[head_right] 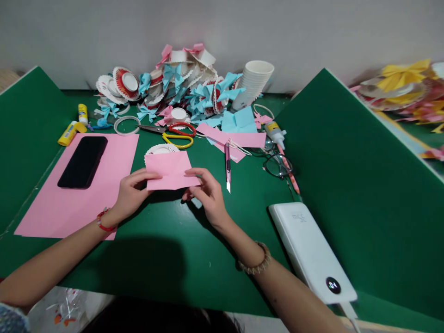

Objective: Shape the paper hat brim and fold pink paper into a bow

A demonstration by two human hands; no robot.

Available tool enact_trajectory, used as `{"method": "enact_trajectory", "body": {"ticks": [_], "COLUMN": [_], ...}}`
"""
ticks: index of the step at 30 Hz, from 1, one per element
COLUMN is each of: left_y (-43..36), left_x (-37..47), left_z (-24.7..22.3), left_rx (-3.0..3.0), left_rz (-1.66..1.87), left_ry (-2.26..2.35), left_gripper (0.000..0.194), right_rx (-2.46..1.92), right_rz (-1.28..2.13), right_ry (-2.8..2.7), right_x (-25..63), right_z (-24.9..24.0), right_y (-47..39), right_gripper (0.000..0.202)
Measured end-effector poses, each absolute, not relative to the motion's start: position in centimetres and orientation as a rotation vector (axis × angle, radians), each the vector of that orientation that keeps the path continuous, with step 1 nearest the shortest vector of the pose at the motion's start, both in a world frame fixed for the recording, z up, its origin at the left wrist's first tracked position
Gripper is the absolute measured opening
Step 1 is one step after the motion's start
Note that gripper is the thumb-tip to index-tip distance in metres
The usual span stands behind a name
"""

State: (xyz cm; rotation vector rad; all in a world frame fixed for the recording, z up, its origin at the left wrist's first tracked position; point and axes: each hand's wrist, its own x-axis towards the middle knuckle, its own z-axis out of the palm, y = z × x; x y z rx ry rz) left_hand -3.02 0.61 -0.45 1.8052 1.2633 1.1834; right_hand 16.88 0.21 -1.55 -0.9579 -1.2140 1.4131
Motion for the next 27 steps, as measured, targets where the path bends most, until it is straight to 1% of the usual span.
{"method": "enact_trajectory", "body": {"ticks": [2,3,4,8,11,13,16,19,21,27], "left_y": [0.7,0.7,0.7,0.7,0.6,0.4,0.0,-0.4,-0.6,-0.3], "left_x": [-3.0,-3.0,-3.0,-2.8,-2.6,-2.4,-2.3,-2.2,-2.1,-1.8], "left_z": [-0.4,-0.4,-0.3,-0.3,-0.5,-0.6,-0.7,-0.7,-0.6,-0.3], "left_rx": [1.703,1.653,1.606,1.475,1.393,1.382,1.513,1.731,1.741,1.498], "left_rz": [1.215,1.223,1.225,1.237,1.254,1.246,1.231,1.19,1.167,1.2], "left_ry": [1.296,1.304,1.307,1.287,1.214,1.177,1.202,1.264,1.296,1.301], "left_gripper": [0.009,0.009,0.011,0.019,0.032,0.039,0.035,0.018,0.008,0.017], "right_rx": [-0.89,-0.899,-0.933,-1.109,-1.158,-1.157,-1.132,-1.108,-1.101,-1.125], "right_rz": [1.439,1.435,1.417,1.236,1.131,1.091,1.062,1.06,1.05,0.891], "right_ry": [-1.283,-1.31,-1.327,-1.324,-1.298,-1.26,-1.218,-1.243,-1.241,-1.311], "right_x": [16.9,16.8,16.7,16.3,16.1,16.0,15.9,15.7,15.6,15.7], "right_z": [-1.6,-1.6,-1.5,-1.4,-1.4,-1.4,-1.4,-1.4,-1.3,-1.5], "right_y": [0.1,0.1,0.1,0.2,0.2,0.1,-0.2,-0.4,-0.4,-0.5], "right_gripper": [0.037,0.038,0.035,0.014,0.012,0.015,0.027,0.033,0.035,0.033]}}
